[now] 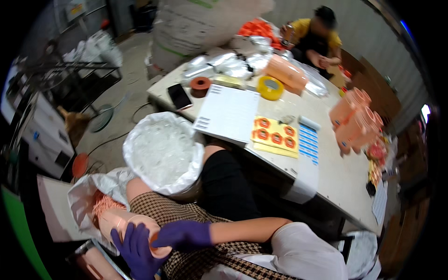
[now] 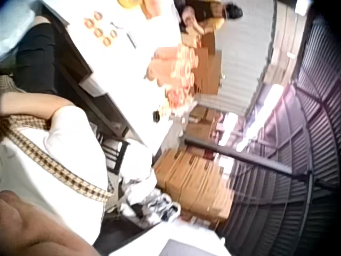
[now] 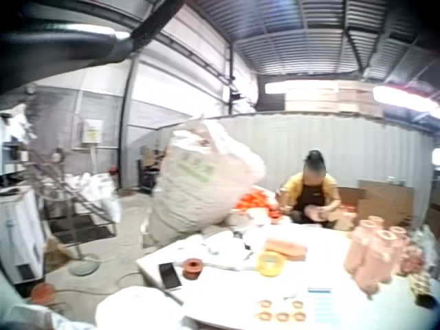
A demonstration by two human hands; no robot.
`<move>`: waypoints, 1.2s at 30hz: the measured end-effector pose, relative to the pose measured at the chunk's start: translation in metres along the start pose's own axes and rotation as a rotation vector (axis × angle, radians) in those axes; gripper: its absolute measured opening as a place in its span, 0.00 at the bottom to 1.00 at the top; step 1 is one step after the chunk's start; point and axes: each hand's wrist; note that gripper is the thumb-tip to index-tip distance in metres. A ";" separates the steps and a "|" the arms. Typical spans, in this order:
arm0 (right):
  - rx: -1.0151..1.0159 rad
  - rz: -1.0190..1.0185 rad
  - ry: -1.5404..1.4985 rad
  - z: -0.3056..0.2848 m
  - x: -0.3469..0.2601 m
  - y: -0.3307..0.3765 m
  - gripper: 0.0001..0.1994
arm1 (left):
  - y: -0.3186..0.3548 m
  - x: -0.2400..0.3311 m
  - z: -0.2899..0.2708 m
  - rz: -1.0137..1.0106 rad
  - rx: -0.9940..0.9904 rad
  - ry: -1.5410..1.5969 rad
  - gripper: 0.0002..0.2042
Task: The person applies circular stickers to orange plastic bottles by hand, inserts white plastic rings into the bottle necks, and sets the finished bottles onto a cardboard surface. They pick each bottle from a container or pile and process them individually on their lap and the workbench.
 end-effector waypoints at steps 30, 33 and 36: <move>0.867 0.830 0.315 -0.204 -0.023 0.164 0.04 | -0.009 0.023 0.139 1.078 0.870 -2.305 0.38; 0.523 0.697 0.201 -0.177 0.023 0.066 0.06 | -0.014 0.023 0.139 1.143 0.777 -2.114 0.39; 0.282 0.649 0.119 -0.157 0.060 0.001 0.09 | -0.014 0.022 0.141 1.192 0.387 -1.369 0.39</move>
Point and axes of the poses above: each hand's wrist, its own y-axis away from the middle knuckle, its own z-axis out of the palm, x = y × z, and after that the axes turned 7 degrees about y, right-handed
